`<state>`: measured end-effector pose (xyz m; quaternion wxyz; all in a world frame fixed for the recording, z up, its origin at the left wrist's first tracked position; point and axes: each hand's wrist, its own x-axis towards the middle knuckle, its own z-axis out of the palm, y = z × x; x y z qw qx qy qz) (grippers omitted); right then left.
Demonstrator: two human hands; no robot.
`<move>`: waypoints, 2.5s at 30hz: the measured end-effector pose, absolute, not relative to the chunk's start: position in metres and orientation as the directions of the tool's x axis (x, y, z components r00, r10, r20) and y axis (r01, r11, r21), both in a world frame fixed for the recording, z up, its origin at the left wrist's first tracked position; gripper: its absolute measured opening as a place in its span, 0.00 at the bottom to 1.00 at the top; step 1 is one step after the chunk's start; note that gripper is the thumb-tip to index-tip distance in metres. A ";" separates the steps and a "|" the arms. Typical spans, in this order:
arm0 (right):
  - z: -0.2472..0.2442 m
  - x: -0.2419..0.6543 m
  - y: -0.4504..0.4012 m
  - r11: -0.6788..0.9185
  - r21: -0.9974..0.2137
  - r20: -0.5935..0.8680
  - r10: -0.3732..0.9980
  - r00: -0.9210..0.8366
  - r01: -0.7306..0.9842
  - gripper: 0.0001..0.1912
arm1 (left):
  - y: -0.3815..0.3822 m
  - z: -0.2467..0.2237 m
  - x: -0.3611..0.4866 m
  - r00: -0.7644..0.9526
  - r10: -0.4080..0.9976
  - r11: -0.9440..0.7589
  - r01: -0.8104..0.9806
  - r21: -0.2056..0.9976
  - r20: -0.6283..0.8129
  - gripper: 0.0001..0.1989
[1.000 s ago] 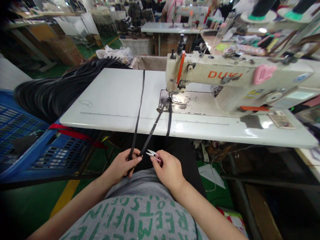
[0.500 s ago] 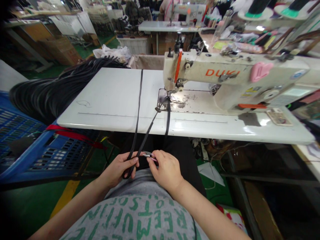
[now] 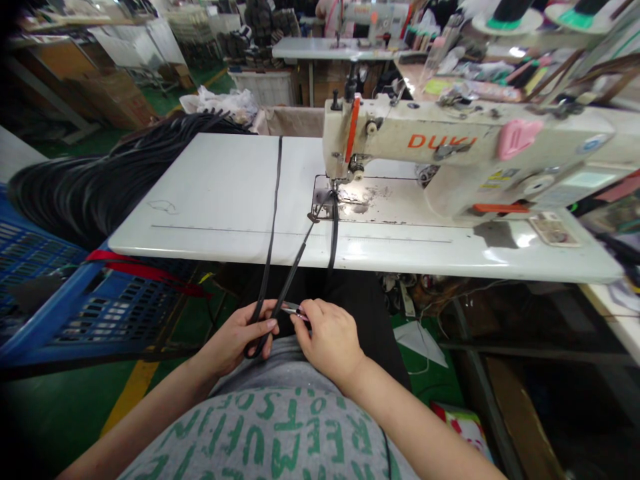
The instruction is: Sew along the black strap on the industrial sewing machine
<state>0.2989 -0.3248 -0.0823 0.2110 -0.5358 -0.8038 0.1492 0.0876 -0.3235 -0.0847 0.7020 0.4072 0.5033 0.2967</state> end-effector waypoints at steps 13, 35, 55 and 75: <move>-0.080 0.299 -0.326 0.422 -0.388 0.209 0.906 -0.368 0.819 0.09 | -0.325 -0.086 0.088 0.312 0.831 0.486 -0.004 0.874 -0.461 0.24; -0.083 0.302 -0.322 0.410 -0.530 0.268 0.912 -0.312 0.742 0.08 | -0.324 -0.080 0.085 0.305 0.818 0.530 -0.068 0.845 -0.488 0.26; -0.080 0.299 -0.324 0.459 -0.389 0.264 0.886 -0.380 0.799 0.09 | -0.325 -0.079 0.088 0.314 0.821 0.511 -0.037 0.859 -0.476 0.23; -0.081 0.297 -0.324 0.391 -0.519 0.207 0.920 -0.332 0.760 0.08 | -0.326 -0.082 0.090 0.310 0.816 0.522 -0.030 0.852 -0.489 0.22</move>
